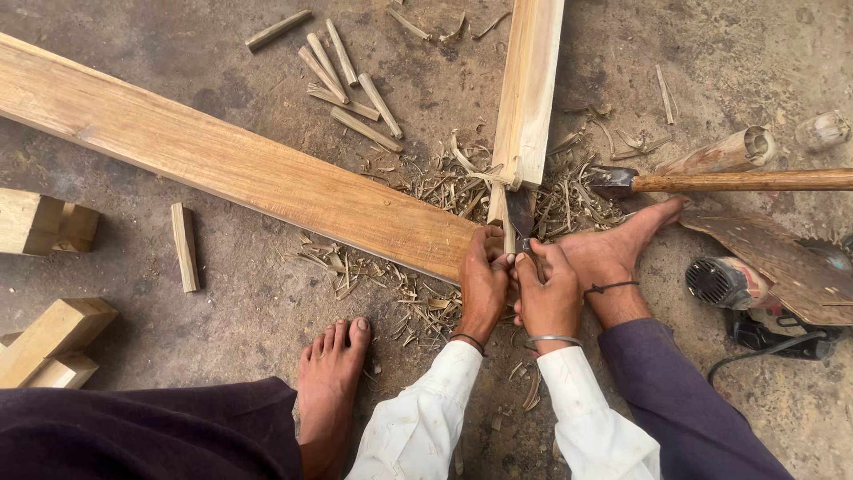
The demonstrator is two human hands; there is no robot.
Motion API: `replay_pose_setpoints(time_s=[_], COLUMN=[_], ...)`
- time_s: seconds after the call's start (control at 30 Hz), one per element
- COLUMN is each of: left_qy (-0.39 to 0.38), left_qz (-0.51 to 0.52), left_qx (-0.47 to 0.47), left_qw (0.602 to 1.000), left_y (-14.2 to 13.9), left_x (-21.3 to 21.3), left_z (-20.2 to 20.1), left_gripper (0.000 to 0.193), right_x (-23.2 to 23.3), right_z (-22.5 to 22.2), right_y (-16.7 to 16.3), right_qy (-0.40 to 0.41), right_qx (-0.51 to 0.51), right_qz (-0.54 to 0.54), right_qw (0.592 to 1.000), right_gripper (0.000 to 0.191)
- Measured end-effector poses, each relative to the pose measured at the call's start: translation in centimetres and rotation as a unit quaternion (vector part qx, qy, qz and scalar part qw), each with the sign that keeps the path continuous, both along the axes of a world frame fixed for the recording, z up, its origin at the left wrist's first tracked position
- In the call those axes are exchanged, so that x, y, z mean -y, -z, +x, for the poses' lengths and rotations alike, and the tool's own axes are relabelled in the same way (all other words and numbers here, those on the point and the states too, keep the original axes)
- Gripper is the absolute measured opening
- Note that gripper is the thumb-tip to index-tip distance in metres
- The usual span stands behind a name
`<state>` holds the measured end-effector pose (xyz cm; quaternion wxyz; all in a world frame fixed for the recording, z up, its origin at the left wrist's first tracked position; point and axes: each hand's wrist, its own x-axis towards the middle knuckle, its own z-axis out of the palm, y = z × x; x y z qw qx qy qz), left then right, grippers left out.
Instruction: The person sits on the floor of a workshop and uses a chisel to pare and shape the end of a wooden rail fitted into a frame joint, holding the rail steady with one hand while cutting with the other. They occasionally reposition the workpiece and clear shavings as they refine the joint.
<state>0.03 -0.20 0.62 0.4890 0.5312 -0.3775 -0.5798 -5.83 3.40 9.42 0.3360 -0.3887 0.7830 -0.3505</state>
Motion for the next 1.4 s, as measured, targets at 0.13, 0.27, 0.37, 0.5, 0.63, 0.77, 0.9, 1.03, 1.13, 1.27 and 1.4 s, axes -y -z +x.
replay_pose_setpoints(time_s=[0.13,0.27,0.37,0.5,0.63,0.77,0.9,1.03,1.13,1.27,1.4], left_qy=[-0.007,-0.019,-0.043,-0.045,-0.022,-0.012,0.007,0.046,0.057,0.05,0.04], left_qz=[-0.014,0.047,-0.036,-0.049,0.006,-0.025,-0.028,-0.024,-0.016,0.032,0.025], left_qx=[0.006,-0.066,-0.068,-0.006,-0.021,-0.03,0.004,0.014,0.007,-0.058,-0.024], left_qw=[1.0,0.997,0.996,0.998,1.0,0.999,1.0,0.999,0.998,0.997,0.999], left_y=[0.5,0.9,1.1,0.4,-0.8,-1.0,-0.1,0.5,0.6,0.6,0.6], left_x=[0.1,0.1,0.5,0.5,0.4,0.2,0.0,-0.2,0.0,0.5,0.9], left_z=[0.0,0.0,0.5,1.2,1.5,1.6,1.2,1.0,1.1,1.3,1.4], left_gripper=[0.039,0.035,0.037,0.033,0.028,0.031,0.039,0.038,0.036,0.03,0.027], right_x=[1.0,1.7,1.6,0.7,-0.2,-0.8,-1.3,-1.4,-1.0,0.4,2.0], right_z=[0.2,-1.2,-2.4,-3.1,-3.2,-3.6,-3.9,-3.4,-2.5,-1.4,-1.7], right_y=[0.1,1.3,2.8,3.9,3.5,2.8,2.6,2.5,2.2,1.7,1.6], right_qy=[-0.007,0.064,0.045,0.082,0.095,0.088,0.056,0.062,0.075,0.065,0.068], right_qx=[0.002,0.319,0.491,0.43,0.418,0.343,0.305,0.27,0.255,0.215,0.179], right_qz=[-0.03,-0.045,-0.071,-0.075,-0.067,-0.046,-0.04,-0.055,-0.057,-0.061,-0.025], right_qw=[1.0,0.944,0.867,0.896,0.901,0.934,0.95,0.959,0.962,0.973,0.981], right_gripper=[0.034,0.031,0.031,0.03,0.029,0.032,0.035,0.034,0.034,0.033,0.031])
